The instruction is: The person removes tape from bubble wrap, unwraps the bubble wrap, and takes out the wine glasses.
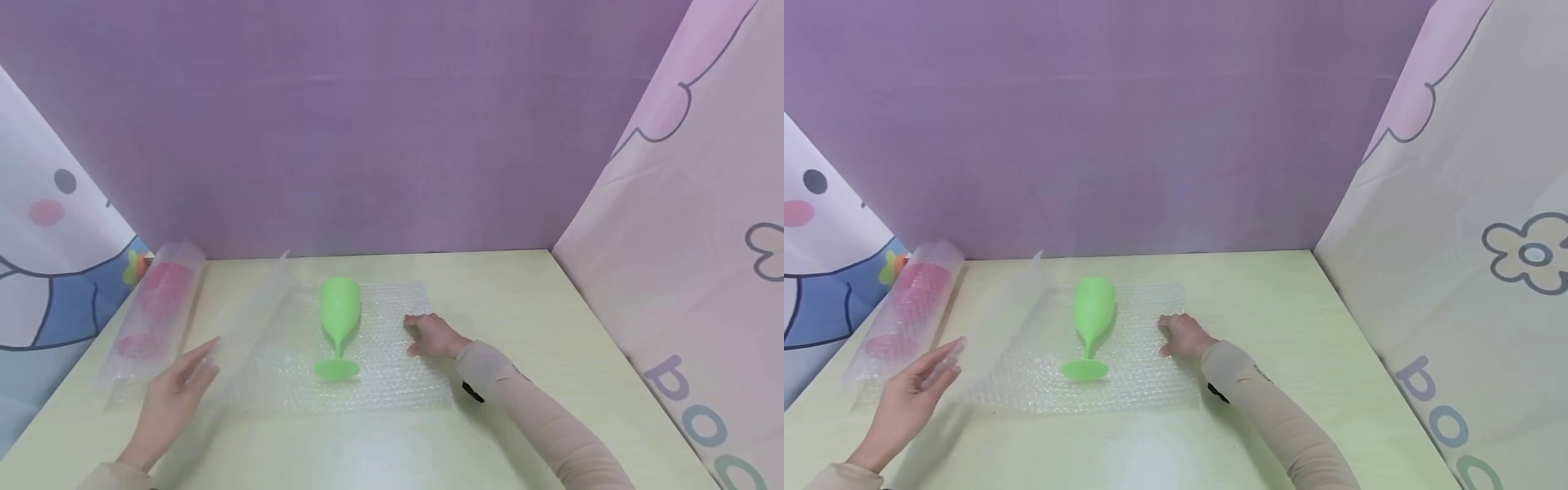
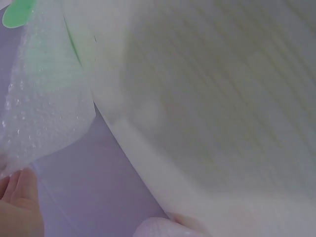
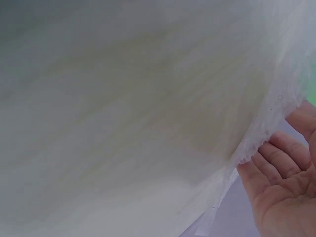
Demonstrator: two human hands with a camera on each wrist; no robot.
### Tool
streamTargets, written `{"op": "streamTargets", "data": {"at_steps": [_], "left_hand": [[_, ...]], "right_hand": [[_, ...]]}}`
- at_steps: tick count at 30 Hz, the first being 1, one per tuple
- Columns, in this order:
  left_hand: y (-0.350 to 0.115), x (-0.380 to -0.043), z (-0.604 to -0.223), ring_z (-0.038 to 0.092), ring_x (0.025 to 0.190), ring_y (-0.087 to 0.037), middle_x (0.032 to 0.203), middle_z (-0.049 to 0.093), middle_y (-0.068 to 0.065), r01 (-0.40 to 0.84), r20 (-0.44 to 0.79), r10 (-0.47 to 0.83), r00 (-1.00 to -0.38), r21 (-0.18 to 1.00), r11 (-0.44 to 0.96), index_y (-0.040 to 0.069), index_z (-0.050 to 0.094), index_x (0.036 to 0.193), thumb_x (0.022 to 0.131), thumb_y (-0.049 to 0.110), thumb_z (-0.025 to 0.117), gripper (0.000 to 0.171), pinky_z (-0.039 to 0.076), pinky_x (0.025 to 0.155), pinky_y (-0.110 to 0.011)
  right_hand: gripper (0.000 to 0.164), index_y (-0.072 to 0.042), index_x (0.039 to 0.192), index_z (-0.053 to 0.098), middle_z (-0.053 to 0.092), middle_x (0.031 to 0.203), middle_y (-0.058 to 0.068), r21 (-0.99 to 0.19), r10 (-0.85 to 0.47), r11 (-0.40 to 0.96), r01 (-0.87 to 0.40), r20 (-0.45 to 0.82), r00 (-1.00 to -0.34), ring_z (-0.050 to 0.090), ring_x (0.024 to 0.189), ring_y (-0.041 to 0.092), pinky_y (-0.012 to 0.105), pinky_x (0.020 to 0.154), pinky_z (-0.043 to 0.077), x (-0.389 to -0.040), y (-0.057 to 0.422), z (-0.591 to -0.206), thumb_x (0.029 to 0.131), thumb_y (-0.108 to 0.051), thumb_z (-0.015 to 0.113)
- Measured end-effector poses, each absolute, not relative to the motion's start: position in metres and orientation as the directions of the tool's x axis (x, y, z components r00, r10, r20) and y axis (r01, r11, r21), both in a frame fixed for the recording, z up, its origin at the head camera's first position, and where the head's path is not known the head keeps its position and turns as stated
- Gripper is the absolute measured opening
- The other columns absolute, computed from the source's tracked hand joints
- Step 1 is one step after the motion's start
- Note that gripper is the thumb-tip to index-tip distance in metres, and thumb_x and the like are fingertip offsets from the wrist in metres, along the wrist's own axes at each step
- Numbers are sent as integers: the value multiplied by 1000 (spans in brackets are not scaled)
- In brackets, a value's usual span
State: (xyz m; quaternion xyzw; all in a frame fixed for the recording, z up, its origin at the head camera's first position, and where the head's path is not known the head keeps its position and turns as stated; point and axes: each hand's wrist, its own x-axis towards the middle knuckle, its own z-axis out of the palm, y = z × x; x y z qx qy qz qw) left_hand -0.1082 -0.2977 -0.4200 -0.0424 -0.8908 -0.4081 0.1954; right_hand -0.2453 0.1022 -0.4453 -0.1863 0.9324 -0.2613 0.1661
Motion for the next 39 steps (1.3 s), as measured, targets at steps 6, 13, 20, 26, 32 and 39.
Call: {"op": "streamTargets", "data": {"at_steps": [6, 13, 20, 26, 32, 39], "left_hand": [[-303, -109, -423, 44, 98, 25, 129, 52, 16, 228, 376, -97, -922, 727, 647, 6, 51, 130, 89, 9, 59, 42, 39, 79, 4], [-309, -109, -428, 39, 96, 28, 129, 52, 14, 191, 353, -103, -930, 702, 686, 7, 52, 129, 89, 13, 58, 41, 38, 76, 5], [-316, -110, -434, 36, 93, 30, 110, 40, 38, 172, 328, -85, -941, 679, 714, 3, 54, 126, 87, 12, 61, 40, 37, 74, 6], [-319, -111, -439, 32, 90, 31, 119, 61, -18, 144, 290, -66, -955, 644, 751, -3, 56, 121, 86, 7, 61, 37, 38, 69, 5], [-322, -110, -441, 49, 90, 18, 119, 56, -28, 78, 184, -50, -982, 630, 773, -3, 53, 123, 87, 10, 59, 39, 47, 68, -5], [-326, -111, -441, 55, 104, -46, 120, 51, -34, 12, 51, -22, -998, 584, 811, -12, 47, 125, 90, 14, 56, 44, 51, 79, -49]], "right_hand": [[62, -2, 131, 48, 38, 144, 11, -550, -435, 793, -262, -209, -876, 30, 135, 32, 44, 113, 24, -246, 103, -446, 75, -13, 73], [62, -3, 131, 48, 38, 144, 10, -556, -429, 792, -252, -214, -878, 29, 135, 31, 43, 113, 24, -246, 103, -448, 75, -13, 73], [63, -3, 131, 48, 37, 145, 10, -563, -434, 787, -252, -215, -875, 28, 136, 31, 44, 113, 23, -245, 105, -450, 75, -14, 73], [62, -3, 131, 48, 38, 144, 11, -561, -438, 786, -261, -207, -875, 30, 135, 32, 45, 113, 24, -245, 105, -450, 75, -14, 73], [63, -3, 131, 48, 38, 144, 10, -559, -442, 786, -265, -207, -873, 30, 135, 32, 44, 113, 24, -245, 105, -449, 74, -15, 73], [64, -3, 131, 48, 38, 144, 9, -555, -440, 788, -266, -207, -874, 29, 135, 31, 44, 113, 24, -246, 106, -446, 73, -14, 74]]}}
